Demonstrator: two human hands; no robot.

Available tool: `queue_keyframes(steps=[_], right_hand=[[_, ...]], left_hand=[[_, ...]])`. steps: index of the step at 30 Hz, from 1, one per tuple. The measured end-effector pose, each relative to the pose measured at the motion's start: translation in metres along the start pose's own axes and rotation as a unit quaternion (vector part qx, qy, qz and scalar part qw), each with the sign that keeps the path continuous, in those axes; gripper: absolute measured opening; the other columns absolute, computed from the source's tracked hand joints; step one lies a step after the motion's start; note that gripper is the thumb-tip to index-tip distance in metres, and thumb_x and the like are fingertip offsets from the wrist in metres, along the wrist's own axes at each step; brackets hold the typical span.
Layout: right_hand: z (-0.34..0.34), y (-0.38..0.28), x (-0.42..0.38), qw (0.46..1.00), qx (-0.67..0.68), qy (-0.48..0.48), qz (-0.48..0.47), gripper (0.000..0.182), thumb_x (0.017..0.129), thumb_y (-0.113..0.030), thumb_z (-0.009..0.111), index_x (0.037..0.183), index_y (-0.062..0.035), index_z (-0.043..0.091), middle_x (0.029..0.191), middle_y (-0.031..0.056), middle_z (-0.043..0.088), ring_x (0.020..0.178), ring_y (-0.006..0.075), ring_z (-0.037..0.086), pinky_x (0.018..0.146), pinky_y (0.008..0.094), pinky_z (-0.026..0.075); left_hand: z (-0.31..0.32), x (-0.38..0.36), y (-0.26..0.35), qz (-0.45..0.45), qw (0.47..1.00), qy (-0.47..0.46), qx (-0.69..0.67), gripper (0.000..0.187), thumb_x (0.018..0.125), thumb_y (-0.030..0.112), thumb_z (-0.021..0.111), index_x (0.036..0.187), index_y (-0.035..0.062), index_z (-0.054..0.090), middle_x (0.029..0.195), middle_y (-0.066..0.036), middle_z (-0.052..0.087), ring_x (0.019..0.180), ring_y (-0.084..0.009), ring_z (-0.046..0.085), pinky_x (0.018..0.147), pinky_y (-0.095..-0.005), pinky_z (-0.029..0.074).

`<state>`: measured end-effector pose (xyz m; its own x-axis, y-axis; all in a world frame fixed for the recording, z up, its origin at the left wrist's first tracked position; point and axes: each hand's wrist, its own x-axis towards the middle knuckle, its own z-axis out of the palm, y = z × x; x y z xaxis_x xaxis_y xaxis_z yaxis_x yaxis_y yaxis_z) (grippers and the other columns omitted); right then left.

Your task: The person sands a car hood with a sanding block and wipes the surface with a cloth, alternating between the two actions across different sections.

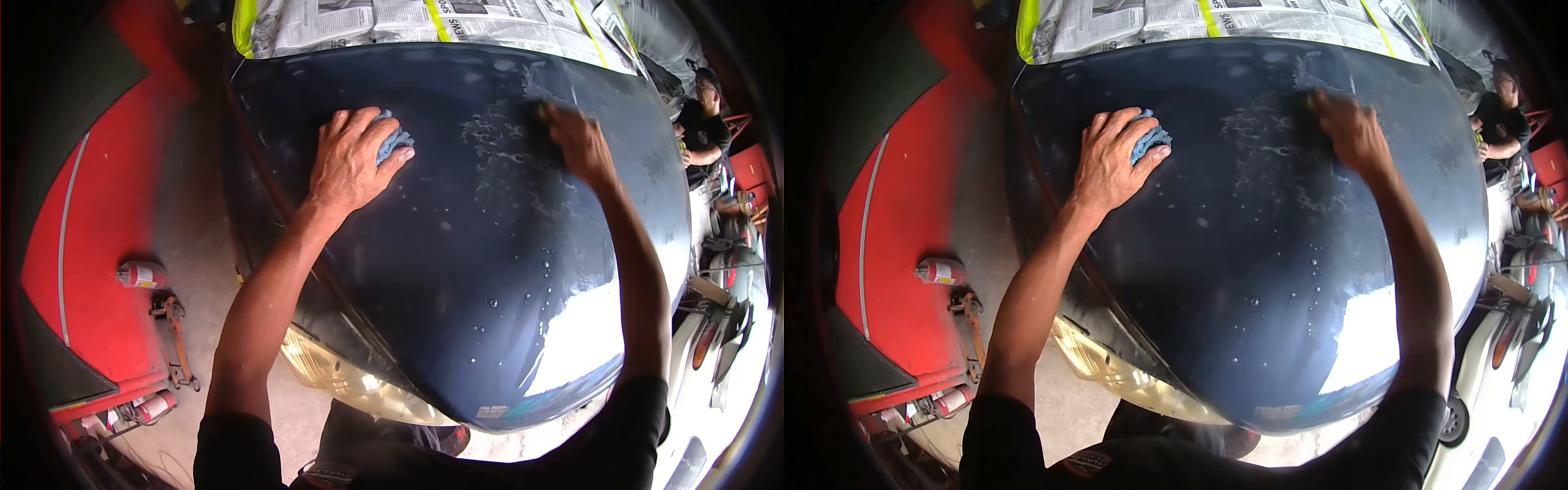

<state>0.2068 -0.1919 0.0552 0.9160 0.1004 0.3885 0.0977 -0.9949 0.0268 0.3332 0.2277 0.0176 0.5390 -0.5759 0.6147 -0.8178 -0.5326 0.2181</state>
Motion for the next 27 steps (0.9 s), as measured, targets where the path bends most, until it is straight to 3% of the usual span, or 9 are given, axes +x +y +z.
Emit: queue_keyframes(steps=[2,5,9,12,14,18,22,25,27], right_hand=[[-0.046,-0.052,-0.065,0.998,-0.023,-0.063,-0.008,0.059,0.094,-0.01,0.072,0.152,-0.0102,0.059,0.143,0.0179,0.064,0.128,0.0329,0.062,0.104,0.0429,0.046],[-0.059,-0.064,-0.1,0.997,-0.01,-0.081,-0.008,0.061,0.095,-0.012,0.073,0.154,-0.013,0.058,0.147,0.0144,0.062,0.129,0.0295,0.061,0.103,0.044,0.046],[0.001,0.01,-0.004,0.999,-0.025,-0.005,-0.021,0.057,0.102,-0.023,0.065,0.158,-0.0198,0.054,0.132,0.0141,0.068,0.124,0.0323,0.063,0.1,0.0488,0.047],[0.034,0.033,0.074,0.986,-0.084,-0.017,0.142,0.055,0.104,-0.032,0.063,0.157,-0.0229,0.053,0.13,0.0163,0.069,0.12,0.0412,0.065,0.095,0.0584,0.05],[0.032,0.02,0.058,0.988,-0.091,-0.036,0.119,0.056,0.104,-0.03,0.062,0.158,-0.0212,0.052,0.133,0.0169,0.067,0.121,0.0401,0.064,0.097,0.0553,0.05],[-0.032,-0.074,-0.083,0.986,-0.154,-0.05,-0.027,0.056,0.105,-0.021,0.06,0.16,-0.0157,0.05,0.144,0.0153,0.06,0.125,0.0288,0.062,0.105,0.0454,0.046],[-0.075,-0.116,-0.207,0.997,-0.023,-0.07,-0.031,0.071,0.094,-0.016,0.076,0.16,-0.017,0.049,0.146,0.0174,0.06,0.126,0.0285,0.063,0.102,0.0457,0.047],[-0.044,-0.078,-0.166,0.997,-0.066,-0.037,-0.033,0.077,0.091,-0.015,0.079,0.161,-0.0176,0.047,0.145,0.0176,0.061,0.126,0.0297,0.063,0.102,0.0467,0.045],[-0.027,-0.047,-0.081,0.996,-0.089,-0.027,0.002,0.057,0.1,-0.022,0.069,0.155,-0.014,0.054,0.141,0.0164,0.065,0.123,0.0295,0.064,0.099,0.0476,0.045]], left_hand=[[0.002,-0.001,0.003,-0.007,1.0,-0.007,0.001,0.049,0.094,0.049,0.076,0.125,0.0116,0.074,0.134,-0.008,0.064,0.122,-0.0319,0.057,0.102,-0.0499,0.047],[0.0,0.001,0.007,-0.016,0.999,-0.018,0.022,0.049,0.094,0.049,0.077,0.125,0.0115,0.074,0.134,-0.008,0.064,0.122,-0.032,0.057,0.102,-0.0501,0.047],[0.002,0.002,0.002,-0.006,1.0,-0.005,0.01,0.047,0.093,0.047,0.077,0.123,0.0111,0.074,0.132,-0.009,0.065,0.12,-0.0323,0.058,0.101,-0.05,0.047],[0.001,0.002,0.0,0.011,1.0,0.006,-0.002,0.044,0.093,0.044,0.078,0.122,0.011,0.075,0.13,-0.009,0.066,0.118,-0.0327,0.06,0.099,-0.0492,0.048],[0.002,0.001,-0.001,0.012,1.0,0.009,0.001,0.042,0.094,0.043,0.078,0.122,0.012,0.075,0.13,-0.008,0.066,0.118,-0.0329,0.06,0.098,-0.0492,0.048],[0.002,0.001,0.001,0.008,1.0,-0.001,0.003,0.043,0.094,0.044,0.077,0.123,0.013,0.074,0.131,-0.007,0.066,0.119,-0.0327,0.06,0.097,-0.0499,0.048],[0.004,0.002,0.004,-0.004,1.0,0.0,0.024,0.044,0.094,0.047,0.077,0.123,0.0135,0.075,0.132,-0.007,0.066,0.118,-0.0323,0.06,0.096,-0.0504,0.049],[0.003,0.003,0.004,-0.009,1.0,-0.001,0.029,0.044,0.094,0.046,0.077,0.123,0.0133,0.075,0.132,-0.007,0.066,0.118,-0.0325,0.06,0.097,-0.0503,0.049],[0.005,0.003,0.003,0.006,1.0,0.005,0.025,0.044,0.094,0.047,0.077,0.122,0.013,0.075,0.13,-0.007,0.066,0.116,-0.0323,0.06,0.096,-0.0505,0.049]])
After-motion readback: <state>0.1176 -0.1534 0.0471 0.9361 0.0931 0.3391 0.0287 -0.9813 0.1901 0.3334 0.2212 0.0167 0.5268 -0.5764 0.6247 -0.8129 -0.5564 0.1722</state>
